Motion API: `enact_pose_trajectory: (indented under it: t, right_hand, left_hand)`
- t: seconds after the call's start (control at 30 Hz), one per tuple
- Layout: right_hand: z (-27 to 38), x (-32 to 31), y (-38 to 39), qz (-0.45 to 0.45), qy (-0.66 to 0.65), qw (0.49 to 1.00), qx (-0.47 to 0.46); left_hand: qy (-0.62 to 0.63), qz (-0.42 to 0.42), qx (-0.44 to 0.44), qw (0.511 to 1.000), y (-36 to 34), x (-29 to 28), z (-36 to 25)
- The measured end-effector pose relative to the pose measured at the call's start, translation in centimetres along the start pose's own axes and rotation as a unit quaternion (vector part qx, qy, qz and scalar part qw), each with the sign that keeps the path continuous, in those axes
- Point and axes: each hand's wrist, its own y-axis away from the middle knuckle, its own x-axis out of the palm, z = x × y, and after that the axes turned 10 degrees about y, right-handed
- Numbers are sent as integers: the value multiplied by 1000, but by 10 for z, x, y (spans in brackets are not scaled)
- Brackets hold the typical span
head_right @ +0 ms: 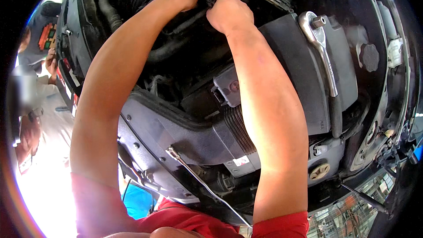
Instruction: The person walks through a garage, selects a ratchet from a tool cart, and works on a car engine with the hood open. They use the ratchet to loosen and tighten bolts on the engine, then remove and reinsert a bolt by hand.
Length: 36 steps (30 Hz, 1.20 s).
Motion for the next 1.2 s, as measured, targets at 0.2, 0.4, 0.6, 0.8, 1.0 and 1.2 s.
enact_pose_trajectory:
  t: [0.2,0.4,0.6,0.8,1.0,1.2]
  right_hand:
    - [-2,0,-1,-21,10,1000,-14]
    - [2,-3,-1,5,12,1000,-2]
    - [5,-10,-4,24,27,999,13]
    - [-4,-3,1,22,1,1000,4]
    - [47,-56,100,-18,-90,994,-52]
    - [77,-97,373,206,-525,826,-3]
  left_hand:
    - [-10,-45,-28,999,8,3,-2]
    - [64,11,-18,998,38,-22,21]
    - [87,-80,75,990,127,-37,59]
    - [225,-104,29,968,224,-74,31]
    - [377,-206,31,903,351,-97,-30]
    - [542,-338,31,769,504,-71,-105]
